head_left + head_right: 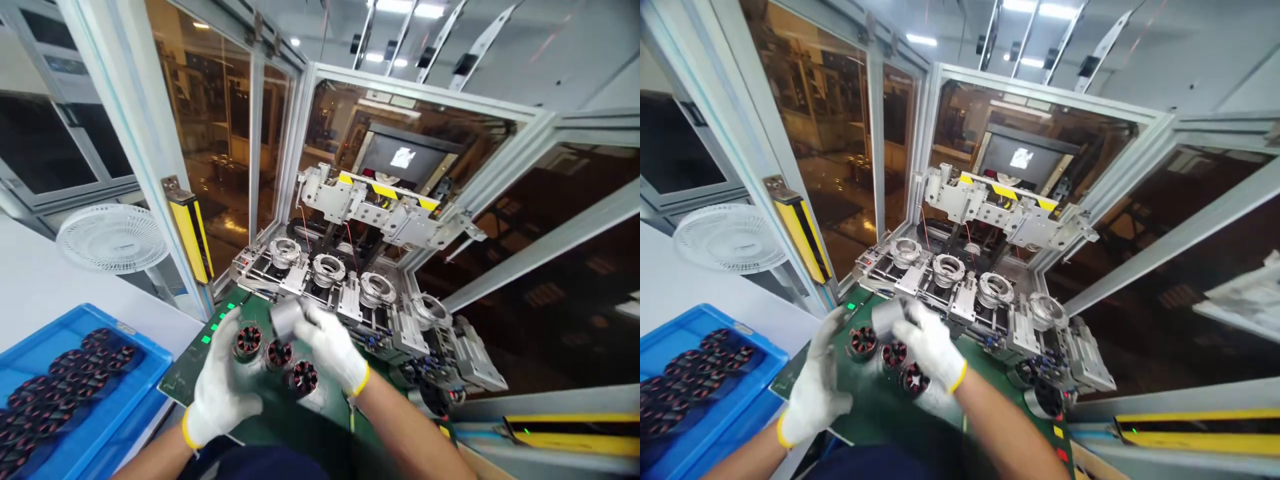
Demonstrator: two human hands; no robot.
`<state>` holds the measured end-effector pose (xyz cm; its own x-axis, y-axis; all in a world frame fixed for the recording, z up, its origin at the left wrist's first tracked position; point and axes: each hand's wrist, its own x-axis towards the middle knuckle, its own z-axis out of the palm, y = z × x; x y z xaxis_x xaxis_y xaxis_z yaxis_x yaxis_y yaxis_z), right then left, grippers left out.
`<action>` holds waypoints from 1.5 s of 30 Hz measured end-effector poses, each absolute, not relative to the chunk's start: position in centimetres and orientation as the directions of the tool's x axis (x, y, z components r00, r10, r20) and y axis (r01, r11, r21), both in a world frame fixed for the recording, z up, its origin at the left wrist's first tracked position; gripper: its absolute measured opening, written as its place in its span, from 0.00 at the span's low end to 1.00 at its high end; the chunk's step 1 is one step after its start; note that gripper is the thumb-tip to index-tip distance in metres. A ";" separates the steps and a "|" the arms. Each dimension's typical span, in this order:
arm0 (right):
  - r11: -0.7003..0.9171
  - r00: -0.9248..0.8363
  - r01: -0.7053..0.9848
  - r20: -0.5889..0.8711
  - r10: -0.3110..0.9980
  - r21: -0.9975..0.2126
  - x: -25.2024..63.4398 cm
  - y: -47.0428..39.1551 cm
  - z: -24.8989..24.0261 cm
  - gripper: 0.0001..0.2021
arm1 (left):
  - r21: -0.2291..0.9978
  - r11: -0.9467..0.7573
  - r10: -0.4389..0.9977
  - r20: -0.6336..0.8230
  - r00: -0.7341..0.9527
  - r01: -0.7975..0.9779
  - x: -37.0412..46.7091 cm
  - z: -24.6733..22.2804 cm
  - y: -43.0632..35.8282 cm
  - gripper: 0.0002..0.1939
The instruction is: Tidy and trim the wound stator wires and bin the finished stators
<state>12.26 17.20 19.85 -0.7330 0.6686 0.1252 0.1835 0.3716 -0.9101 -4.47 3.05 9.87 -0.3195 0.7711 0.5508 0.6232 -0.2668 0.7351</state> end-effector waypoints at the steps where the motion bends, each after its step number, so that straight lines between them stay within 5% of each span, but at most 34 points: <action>1: 0.485 -0.713 0.234 0.190 0.675 -0.842 11.4 19.2 21.2 0.21 | 0.730 -0.207 0.759 0.540 -0.364 0.651 -5.6 8.7 2.1 0.50; 6: 0.782 -0.652 0.510 0.431 0.624 -0.359 5.9 29.7 24.4 0.17 | 0.632 0.208 0.788 0.344 -0.510 0.747 -8.3 1.0 -1.7 0.23; 11: 0.851 -0.806 0.516 0.283 0.520 -0.095 1.7 35.7 21.9 0.14 | 0.584 0.319 0.777 0.289 -0.559 0.746 -6.7 -3.2 -0.8 0.20; 22: 0.819 -0.806 0.573 0.171 0.566 -0.008 0.5 37.1 19.5 0.18 | 0.413 0.274 0.809 0.389 -0.440 0.868 -6.6 -2.9 -0.3 0.22; 36: 0.841 -0.851 0.524 0.040 0.524 0.138 -0.9 37.7 20.2 0.22 | 0.414 0.272 0.831 0.354 -0.429 0.869 -6.6 -2.6 -0.1 0.21; 45: 0.843 -0.839 0.526 -0.092 0.536 0.114 -1.3 37.0 17.9 0.38 | 0.433 0.274 0.837 0.333 -0.435 0.859 -6.8 -2.9 0.1 0.22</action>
